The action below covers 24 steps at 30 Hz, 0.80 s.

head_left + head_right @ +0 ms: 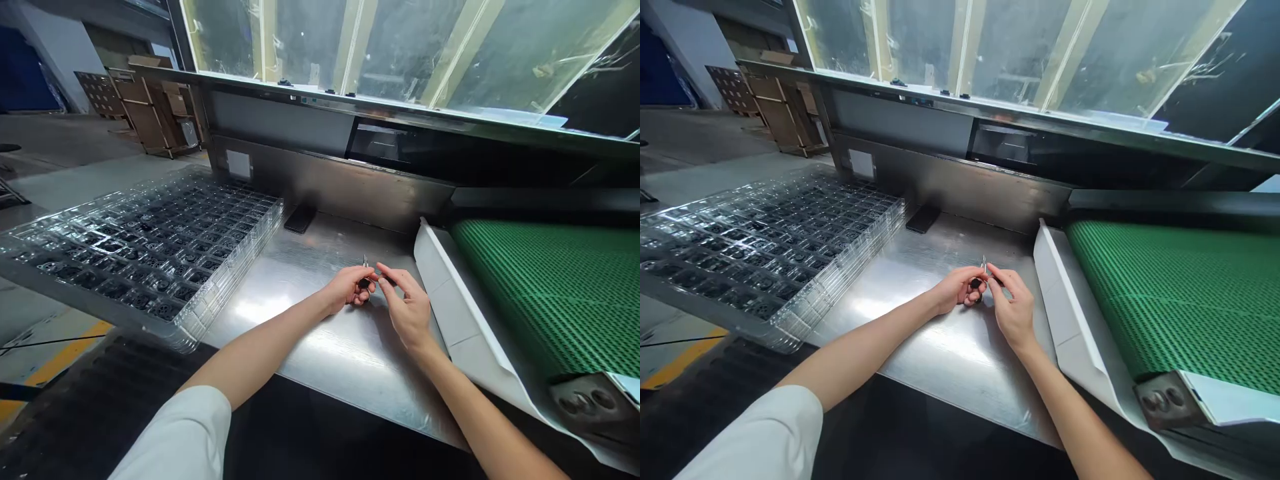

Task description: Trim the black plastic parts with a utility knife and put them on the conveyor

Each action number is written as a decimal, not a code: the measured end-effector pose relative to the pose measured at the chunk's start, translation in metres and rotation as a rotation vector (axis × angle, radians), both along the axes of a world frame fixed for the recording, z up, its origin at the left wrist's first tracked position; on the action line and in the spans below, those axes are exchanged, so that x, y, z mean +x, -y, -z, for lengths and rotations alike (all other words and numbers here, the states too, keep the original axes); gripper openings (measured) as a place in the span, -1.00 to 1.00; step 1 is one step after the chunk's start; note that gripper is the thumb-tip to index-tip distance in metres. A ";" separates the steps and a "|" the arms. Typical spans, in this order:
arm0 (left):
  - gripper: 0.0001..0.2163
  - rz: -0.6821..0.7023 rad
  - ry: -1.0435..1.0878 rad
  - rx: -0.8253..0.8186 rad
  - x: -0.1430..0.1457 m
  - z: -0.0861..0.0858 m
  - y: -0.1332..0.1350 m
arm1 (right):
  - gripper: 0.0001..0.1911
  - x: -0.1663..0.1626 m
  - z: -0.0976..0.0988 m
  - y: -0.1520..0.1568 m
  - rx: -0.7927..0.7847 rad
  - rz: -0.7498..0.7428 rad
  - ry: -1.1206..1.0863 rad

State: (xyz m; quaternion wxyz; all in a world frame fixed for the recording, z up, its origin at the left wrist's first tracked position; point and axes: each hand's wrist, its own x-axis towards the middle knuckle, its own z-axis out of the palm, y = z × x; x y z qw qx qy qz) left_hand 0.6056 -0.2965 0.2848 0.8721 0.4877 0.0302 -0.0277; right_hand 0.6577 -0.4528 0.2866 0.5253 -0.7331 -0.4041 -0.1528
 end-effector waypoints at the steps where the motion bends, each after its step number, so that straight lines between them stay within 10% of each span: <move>1: -0.65 0.010 0.000 -0.013 0.001 0.000 -0.001 | -0.70 -0.001 -0.003 -0.004 0.020 0.003 -0.009; 12: -0.57 0.036 0.096 -0.108 0.000 -0.004 -0.010 | -0.46 0.013 0.005 -0.036 0.243 -0.011 -0.392; 24: -0.56 0.055 0.048 -0.037 -0.002 -0.002 -0.002 | -0.54 0.010 0.017 -0.023 0.099 -0.159 -0.323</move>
